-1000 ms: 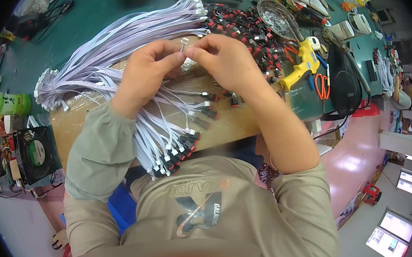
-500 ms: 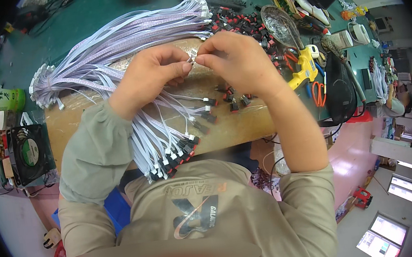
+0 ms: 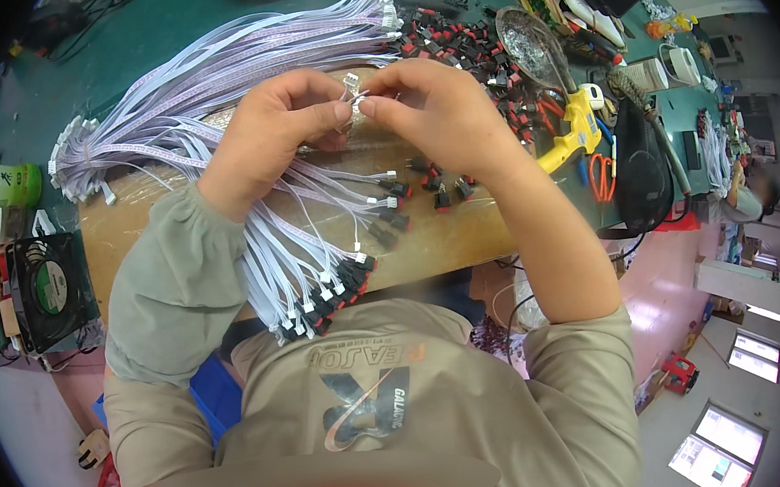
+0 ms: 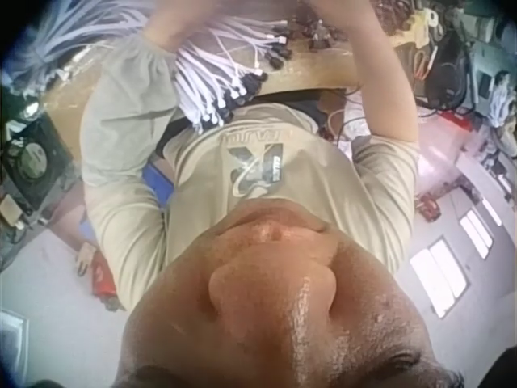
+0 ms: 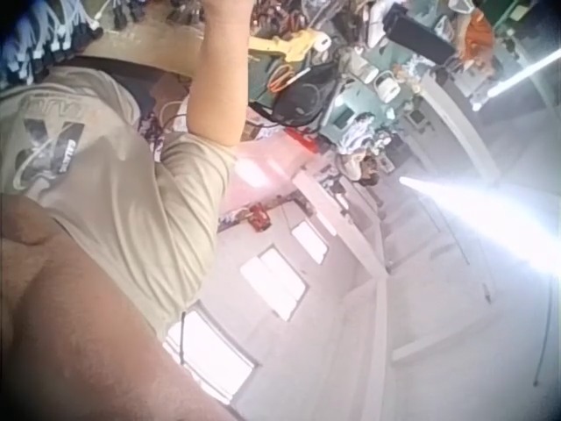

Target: The person assembles wire harnesses by attaching connectors to them, then securing the connectors with a handheld heating tool.

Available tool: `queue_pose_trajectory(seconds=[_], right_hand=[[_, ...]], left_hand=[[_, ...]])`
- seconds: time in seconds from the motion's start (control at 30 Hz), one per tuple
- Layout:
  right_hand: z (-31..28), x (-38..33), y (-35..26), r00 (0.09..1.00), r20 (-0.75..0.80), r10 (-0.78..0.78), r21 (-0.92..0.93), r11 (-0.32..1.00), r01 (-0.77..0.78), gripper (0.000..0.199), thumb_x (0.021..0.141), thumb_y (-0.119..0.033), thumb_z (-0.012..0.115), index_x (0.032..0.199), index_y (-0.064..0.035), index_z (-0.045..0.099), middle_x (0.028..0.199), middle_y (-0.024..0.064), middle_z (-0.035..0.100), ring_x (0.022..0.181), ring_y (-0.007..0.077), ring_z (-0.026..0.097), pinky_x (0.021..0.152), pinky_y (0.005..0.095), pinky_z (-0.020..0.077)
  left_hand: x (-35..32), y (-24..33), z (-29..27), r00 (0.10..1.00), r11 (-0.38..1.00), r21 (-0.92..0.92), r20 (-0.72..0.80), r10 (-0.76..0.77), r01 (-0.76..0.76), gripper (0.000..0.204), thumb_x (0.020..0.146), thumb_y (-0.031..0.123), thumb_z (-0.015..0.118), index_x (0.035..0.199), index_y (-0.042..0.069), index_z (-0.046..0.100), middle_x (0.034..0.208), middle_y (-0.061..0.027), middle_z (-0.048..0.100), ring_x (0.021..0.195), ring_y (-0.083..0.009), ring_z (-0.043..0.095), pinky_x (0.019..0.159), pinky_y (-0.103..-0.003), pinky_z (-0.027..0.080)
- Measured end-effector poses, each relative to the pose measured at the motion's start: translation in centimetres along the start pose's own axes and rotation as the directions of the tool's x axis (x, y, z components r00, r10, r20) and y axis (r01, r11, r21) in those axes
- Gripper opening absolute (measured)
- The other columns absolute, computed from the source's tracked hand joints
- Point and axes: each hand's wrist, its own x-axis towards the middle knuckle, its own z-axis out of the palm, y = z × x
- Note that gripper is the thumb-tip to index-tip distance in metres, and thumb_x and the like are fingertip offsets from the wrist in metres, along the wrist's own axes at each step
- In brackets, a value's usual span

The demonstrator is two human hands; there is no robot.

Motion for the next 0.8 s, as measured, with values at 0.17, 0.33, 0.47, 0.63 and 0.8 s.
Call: queue_pose_trajectory(seconds=[0.17,0.33,0.47,0.63,0.8], right_hand=[[0.7,0.0,0.0,0.999,-0.028,0.041,0.105,0.994,-0.038,0.018,0.084,-0.016,0.069,0.096,-0.0027,0.068,0.08,0.0038,0.066,0.073,0.0093,0.059,0.067,0.0249,0.048],[0.3,-0.2,-0.3,0.998,-0.03,0.058,0.034,0.998,-0.057,0.015,0.082,-0.016,0.07,0.09,-0.0037,0.069,0.079,0.0053,0.066,0.07,0.0115,0.061,0.065,0.026,0.0484],[-0.1,-0.3,-0.3,0.976,-0.092,-0.199,-0.225,0.959,0.174,0.011,0.079,-0.015,0.07,0.085,-0.0062,0.07,0.077,0.0061,0.064,0.067,0.0162,0.062,0.063,0.0281,0.0491],[-1.2,1.1,0.3,0.874,-0.177,-0.452,-0.488,0.812,0.321,0.009,0.076,-0.016,0.069,0.079,-0.0081,0.068,0.078,0.0076,0.064,0.07,0.0246,0.063,0.062,0.0318,0.0503],[-5.9,7.8,2.4,0.94,-0.244,-0.237,-0.572,0.818,0.058,0.023,0.083,-0.029,0.063,0.096,-0.0111,0.07,0.094,0.0109,0.068,0.088,0.0302,0.064,0.078,0.0388,0.0501]], left_hand=[[0.0,-0.1,-0.1,1.0,0.999,-0.017,0.003,0.027,-0.027,0.017,0.085,0.015,0.067,0.097,0.004,0.062,0.085,-0.0024,0.063,0.074,-0.0104,0.06,0.069,-0.023,0.049],[0.1,-0.2,0.0,1.0,0.999,-0.038,-0.008,0.023,-0.023,0.018,0.086,0.015,0.066,0.098,0.003,0.061,0.087,-0.0023,0.062,0.074,-0.0099,0.06,0.068,-0.023,0.049],[0.1,0.1,0.2,0.999,1.0,0.009,-0.027,-0.028,0.029,0.018,0.087,0.015,0.065,0.099,0.003,0.06,0.086,-0.001,0.061,0.073,-0.0091,0.059,0.068,-0.022,0.048],[0.2,-0.2,0.0,0.998,0.998,-0.02,-0.025,-0.06,0.059,0.018,0.088,0.016,0.064,0.098,0.003,0.059,0.086,-0.0005,0.06,0.072,-0.0089,0.058,0.067,-0.022,0.048],[0.2,-0.2,-0.1,0.999,0.999,-0.047,-0.024,-0.027,0.026,0.019,0.089,0.016,0.064,0.101,0.002,0.059,0.087,-0.001,0.06,0.073,-0.0096,0.059,0.068,-0.023,0.049]])
